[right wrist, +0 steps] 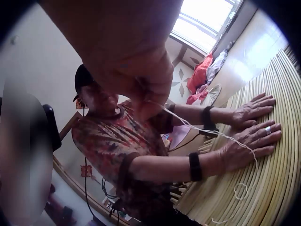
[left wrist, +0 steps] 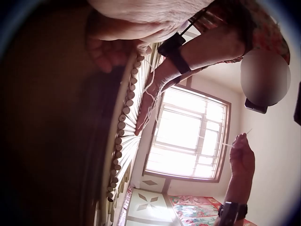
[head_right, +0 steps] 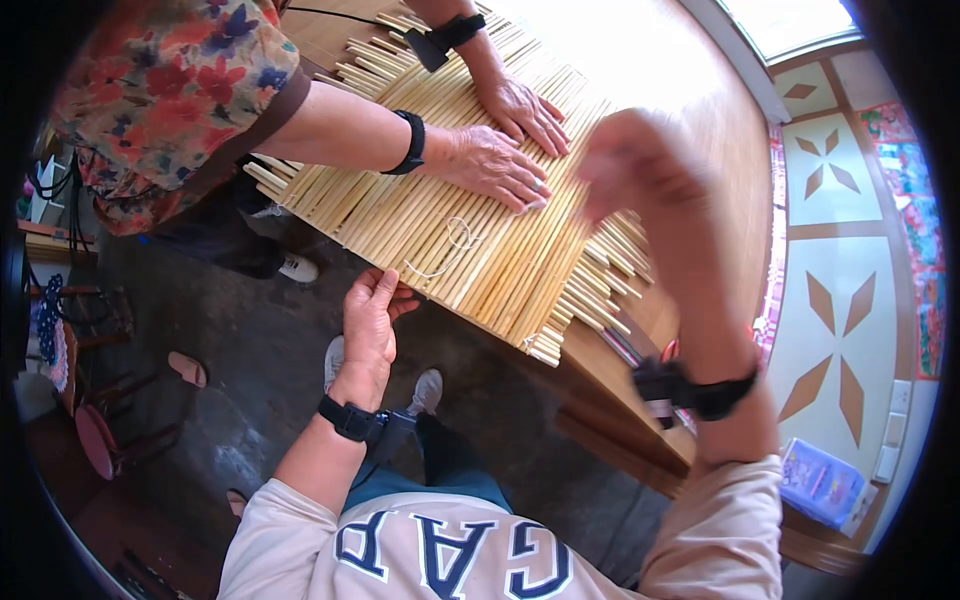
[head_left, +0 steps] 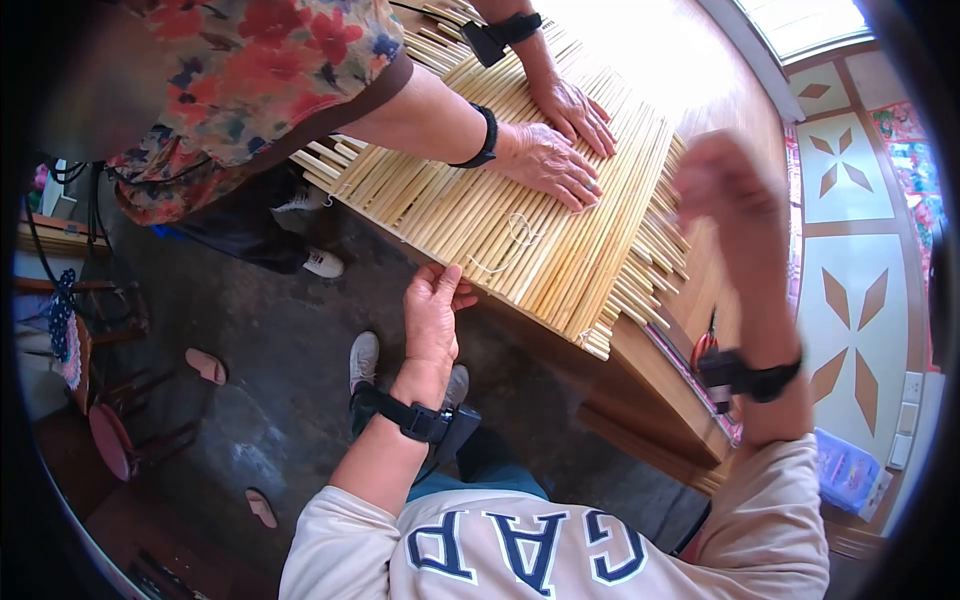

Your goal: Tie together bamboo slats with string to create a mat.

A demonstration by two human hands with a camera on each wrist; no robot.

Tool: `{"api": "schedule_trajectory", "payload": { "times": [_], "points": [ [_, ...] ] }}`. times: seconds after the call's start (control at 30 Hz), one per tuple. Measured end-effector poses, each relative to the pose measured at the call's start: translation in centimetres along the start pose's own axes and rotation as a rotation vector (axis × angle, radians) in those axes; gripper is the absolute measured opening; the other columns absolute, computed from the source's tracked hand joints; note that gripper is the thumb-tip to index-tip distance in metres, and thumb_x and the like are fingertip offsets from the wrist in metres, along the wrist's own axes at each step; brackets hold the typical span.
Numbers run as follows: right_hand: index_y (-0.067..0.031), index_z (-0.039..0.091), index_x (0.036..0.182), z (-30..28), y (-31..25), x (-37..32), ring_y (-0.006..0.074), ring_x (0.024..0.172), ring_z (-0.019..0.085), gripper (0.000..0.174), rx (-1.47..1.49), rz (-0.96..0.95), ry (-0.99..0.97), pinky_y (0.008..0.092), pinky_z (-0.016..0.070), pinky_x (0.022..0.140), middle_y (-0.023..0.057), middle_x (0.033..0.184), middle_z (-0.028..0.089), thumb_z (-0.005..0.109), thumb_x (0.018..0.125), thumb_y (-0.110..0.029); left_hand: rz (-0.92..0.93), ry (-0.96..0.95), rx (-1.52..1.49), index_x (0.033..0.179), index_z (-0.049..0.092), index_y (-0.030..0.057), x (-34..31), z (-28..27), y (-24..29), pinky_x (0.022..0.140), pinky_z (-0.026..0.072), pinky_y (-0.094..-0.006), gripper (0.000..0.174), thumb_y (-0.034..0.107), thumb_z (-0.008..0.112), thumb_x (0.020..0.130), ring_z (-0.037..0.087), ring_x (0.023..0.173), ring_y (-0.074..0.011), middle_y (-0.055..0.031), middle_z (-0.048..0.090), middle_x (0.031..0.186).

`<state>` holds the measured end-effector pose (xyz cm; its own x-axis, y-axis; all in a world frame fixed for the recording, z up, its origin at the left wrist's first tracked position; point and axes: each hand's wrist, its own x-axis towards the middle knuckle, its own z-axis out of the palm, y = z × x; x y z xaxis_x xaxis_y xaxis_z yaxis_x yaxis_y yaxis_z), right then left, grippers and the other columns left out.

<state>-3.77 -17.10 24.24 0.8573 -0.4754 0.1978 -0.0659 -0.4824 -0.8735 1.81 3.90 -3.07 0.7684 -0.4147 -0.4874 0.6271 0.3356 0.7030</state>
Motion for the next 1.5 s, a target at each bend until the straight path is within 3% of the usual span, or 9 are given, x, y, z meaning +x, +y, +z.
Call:
{"api": "schedule_trajectory", "payload": {
  "times": [0.03, 0.13, 0.27, 0.3, 0.37, 0.67, 1.3, 1.4, 1.5],
  "points": [
    [-0.0051, 0.057, 0.091, 3.0, 1.7, -0.9, 0.007, 0.063, 0.053, 0.008, 0.087, 0.125, -0.131, 0.0198, 0.0435, 0.056, 0.0004, 0.079, 0.056, 0.055, 0.084, -0.008, -0.018, 0.003, -0.025, 0.086, 0.052, 0.0041, 0.0, 0.0, 0.1, 0.056, 0.0509, -0.0255, 0.012, 0.015, 0.057, 0.084, 0.055, 0.065, -0.0114, -0.0041, 0.056, 0.075],
    [-0.0027, 0.048, 0.087, 9.9, 4.7, -3.2, 0.0081, 0.058, 0.052, 0.008, 0.012, 0.138, -0.473, 0.0203, 0.0448, 0.052, 0.0025, 0.071, 0.05, 0.044, 0.09, -0.009, -0.052, 0.016, -0.053, 0.088, 0.052, 0.0021, -0.1, 0.2, 0.6, 0.056, 0.0515, -0.0257, 0.013, 0.012, 0.058, 0.084, 0.055, 0.064, -0.012, -0.0052, 0.056, 0.076],
    [-0.0065, 0.049, 0.09, 12.7, 8.6, -4.0, 0.0169, 0.056, 0.057, 0.005, -0.346, 0.089, -0.615, 0.0292, 0.0465, 0.053, 0.0075, 0.059, 0.052, 0.046, 0.086, -0.004, -0.09, 0.02, -0.101, 0.09, 0.051, 0.0006, -0.6, 0.7, 1.4, 0.06, 0.0529, -0.0267, 0.015, 0.012, 0.058, 0.084, 0.056, 0.066, -0.0129, -0.0066, 0.057, 0.078],
    [-0.0065, 0.049, 0.09, 12.8, 9.3, -4.1, 0.0169, 0.056, 0.057, 0.005, -0.343, 0.094, -0.616, 0.0292, 0.0465, 0.053, 0.0075, 0.059, 0.052, 0.046, 0.086, -0.004, -0.094, 0.022, -0.098, 0.09, 0.051, 0.0006, -0.7, 0.7, 1.6, 0.06, 0.0529, -0.0267, 0.015, 0.012, 0.058, 0.084, 0.056, 0.066, -0.0129, -0.0066, 0.057, 0.078],
    [-0.008, 0.048, 0.092, 12.9, 10.4, -4.3, 0.0318, 0.065, 0.06, 0.011, -0.461, -0.043, -0.591, 0.0395, 0.0462, 0.057, 0.0145, 0.066, 0.059, 0.051, 0.081, -0.008, -0.087, -0.024, -0.182, 0.093, 0.05, -0.0007, -0.8, 0.7, 1.7, 0.063, 0.0529, -0.0262, 0.016, 0.009, 0.058, 0.083, 0.057, 0.069, -0.0137, -0.0077, 0.057, 0.082],
    [-0.0058, 0.052, 0.076, 12.8, 10.4, -4.0, 0.0331, 0.06, 0.059, 0.009, -0.493, -0.164, -0.583, 0.0421, 0.0451, 0.052, 0.0162, 0.059, 0.055, 0.056, 0.076, -0.014, -0.01, -0.027, -0.061, 0.098, 0.05, -0.0028, -0.8, 0.9, 1.3, 0.065, 0.0527, -0.0255, 0.02, 0.0, 0.058, 0.08, 0.058, 0.072, -0.0143, -0.0092, 0.058, 0.085],
    [-0.0039, 0.05, 0.072, 13.4, 10.1, -3.4, 0.0315, 0.055, 0.059, 0.014, -0.795, -0.23, -0.714, 0.0412, 0.046, 0.049, 0.0148, 0.053, 0.054, 0.054, 0.075, -0.017, 0.017, 0.055, -0.039, 0.097, 0.048, 0.0008, -1.2, 1.7, 1.0, 0.062, 0.0516, -0.0256, 0.012, 0.005, 0.051, 0.086, 0.057, 0.068, -0.0127, -0.0068, 0.056, 0.085],
    [-0.006, 0.053, 0.074, 13.4, 9.6, -3.0, 0.0304, 0.058, 0.058, 0.009, -0.853, -0.181, -0.754, 0.0366, 0.0455, 0.052, 0.0135, 0.059, 0.054, 0.057, 0.077, -0.013, 0.008, 0.044, -0.061, 0.096, 0.049, -0.0011, -1.0, 1.6, 0.9, 0.061, 0.0514, -0.0242, 0.012, 0.004, 0.052, 0.085, 0.055, 0.066, -0.0113, -0.0064, 0.056, 0.084],
    [-0.0067, 0.058, 0.076, 12.1, 9.6, -1.8, 0.026, 0.053, 0.052, 0.004, -0.542, -0.207, -0.433, 0.031, 0.0446, 0.053, 0.0103, 0.06, 0.052, 0.06, 0.074, -0.004, -0.018, 0.039, -0.071, 0.095, 0.049, -0.0004, -0.9, 1.4, 0.9, 0.061, 0.0514, -0.0243, 0.011, 0.004, 0.052, 0.086, 0.055, 0.066, -0.011, -0.0059, 0.056, 0.082]
  ]
}}
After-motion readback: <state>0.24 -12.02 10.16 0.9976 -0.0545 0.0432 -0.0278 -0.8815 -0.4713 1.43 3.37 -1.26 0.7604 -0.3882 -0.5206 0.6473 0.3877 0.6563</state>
